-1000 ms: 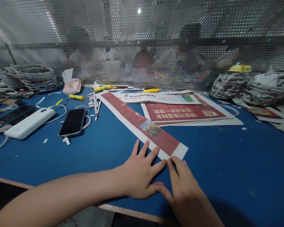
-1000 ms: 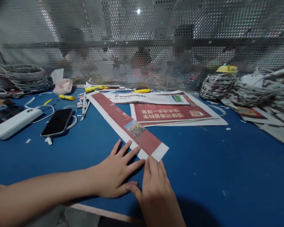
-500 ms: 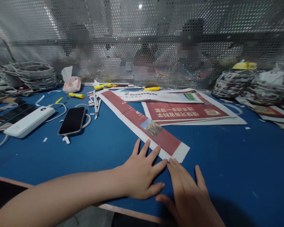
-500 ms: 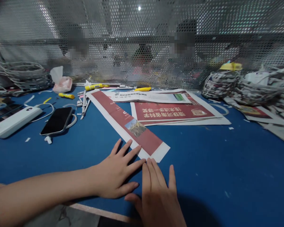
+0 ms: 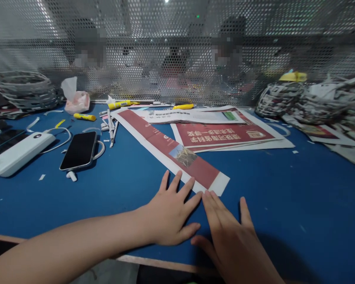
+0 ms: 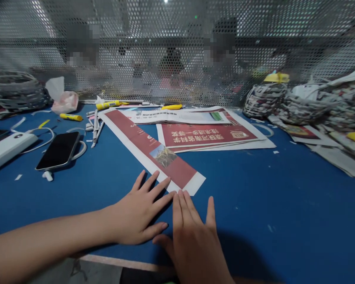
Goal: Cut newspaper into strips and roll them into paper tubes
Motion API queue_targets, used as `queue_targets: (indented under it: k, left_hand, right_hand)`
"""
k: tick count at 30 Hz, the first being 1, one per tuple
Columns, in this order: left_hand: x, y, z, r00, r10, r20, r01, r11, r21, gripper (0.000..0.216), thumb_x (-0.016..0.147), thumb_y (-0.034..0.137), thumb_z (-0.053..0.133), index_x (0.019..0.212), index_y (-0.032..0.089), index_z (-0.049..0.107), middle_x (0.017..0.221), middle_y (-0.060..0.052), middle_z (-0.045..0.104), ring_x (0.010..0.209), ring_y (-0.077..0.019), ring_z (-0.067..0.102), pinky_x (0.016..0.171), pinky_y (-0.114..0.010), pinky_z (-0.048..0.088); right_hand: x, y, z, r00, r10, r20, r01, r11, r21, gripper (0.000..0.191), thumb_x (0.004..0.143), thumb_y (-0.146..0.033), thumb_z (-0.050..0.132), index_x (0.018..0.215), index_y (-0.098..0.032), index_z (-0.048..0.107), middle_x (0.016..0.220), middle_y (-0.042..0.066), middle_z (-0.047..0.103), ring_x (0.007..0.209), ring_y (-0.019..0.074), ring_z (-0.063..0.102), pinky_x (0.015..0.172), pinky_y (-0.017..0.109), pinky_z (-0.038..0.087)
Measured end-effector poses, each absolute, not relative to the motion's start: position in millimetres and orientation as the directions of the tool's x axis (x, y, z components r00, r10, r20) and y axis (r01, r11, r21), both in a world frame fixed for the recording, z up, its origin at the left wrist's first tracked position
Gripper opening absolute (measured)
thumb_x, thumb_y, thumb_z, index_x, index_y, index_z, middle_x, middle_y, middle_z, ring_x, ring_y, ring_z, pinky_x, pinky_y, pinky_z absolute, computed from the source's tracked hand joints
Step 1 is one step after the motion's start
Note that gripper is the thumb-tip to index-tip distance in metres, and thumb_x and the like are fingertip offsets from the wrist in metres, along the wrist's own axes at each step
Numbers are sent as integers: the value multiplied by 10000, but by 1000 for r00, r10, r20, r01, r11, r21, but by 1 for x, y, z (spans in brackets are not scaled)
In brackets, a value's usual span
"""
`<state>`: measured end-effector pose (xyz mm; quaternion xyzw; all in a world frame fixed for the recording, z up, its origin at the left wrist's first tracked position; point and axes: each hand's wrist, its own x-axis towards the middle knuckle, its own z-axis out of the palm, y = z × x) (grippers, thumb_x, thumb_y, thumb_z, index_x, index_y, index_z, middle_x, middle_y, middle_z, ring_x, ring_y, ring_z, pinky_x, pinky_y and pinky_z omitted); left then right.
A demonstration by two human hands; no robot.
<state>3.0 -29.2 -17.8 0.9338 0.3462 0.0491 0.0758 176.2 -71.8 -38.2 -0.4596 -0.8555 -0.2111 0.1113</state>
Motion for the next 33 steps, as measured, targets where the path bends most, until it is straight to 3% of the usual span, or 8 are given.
queue_targets:
  k: [10, 16, 23, 27, 33]
  left_hand:
    - [2, -28, -20, 733, 679, 42, 663, -727, 177, 697, 860, 571, 249, 1362, 89, 279, 1435, -143, 243, 1307, -392, 137, 1000, -638, 111]
    - [1, -28, -21, 715, 699, 36, 684, -708, 176, 712, 846, 592, 279, 1366, 107, 274, 1432, -167, 236, 1308, -380, 158, 991, -640, 120]
    - [0, -29, -22, 678, 734, 32, 715, -670, 200, 735, 822, 633, 291, 1383, 159, 248, 1446, -149, 204, 1305, -405, 135, 975, -668, 84]
    - [-1, -30, -23, 640, 768, 39, 748, -633, 199, 760, 789, 679, 310, 1389, 219, 237, 1450, -153, 184, 1299, -432, 112, 954, -689, 68]
    - [-2, -28, -25, 643, 764, 63, 747, -643, 169, 807, 782, 697, 278, 1380, 155, 258, 1433, -177, 221, 1295, -429, 138, 958, -688, 61]
  right_hand:
    - [184, -69, -43, -582, 734, 351, 813, 507, 287, 574, 900, -469, 238, 1168, -55, 533, 1199, 181, 533, 1122, 290, 481, 994, 595, 109]
    - [186, -67, -49, -579, 750, 320, 811, 488, 322, 582, 884, -473, 290, 1232, -43, 471, 1272, 191, 458, 1186, 337, 405, 919, 645, 229]
    - [184, -63, -40, -589, 746, 311, 802, 491, 339, 591, 904, -462, 218, 1182, -43, 528, 1239, 183, 487, 1116, 363, 470, 802, 645, 363]
    - [185, -61, -34, -640, 717, 275, 758, 530, 381, 667, 884, -530, 212, 1200, -23, 509, 1248, 213, 466, 1102, 378, 477, 776, 634, 392]
    - [187, -59, -35, -646, 725, 239, 749, 542, 380, 706, 857, -571, 248, 1214, -14, 497, 1282, 233, 422, 1128, 395, 447, 785, 623, 401]
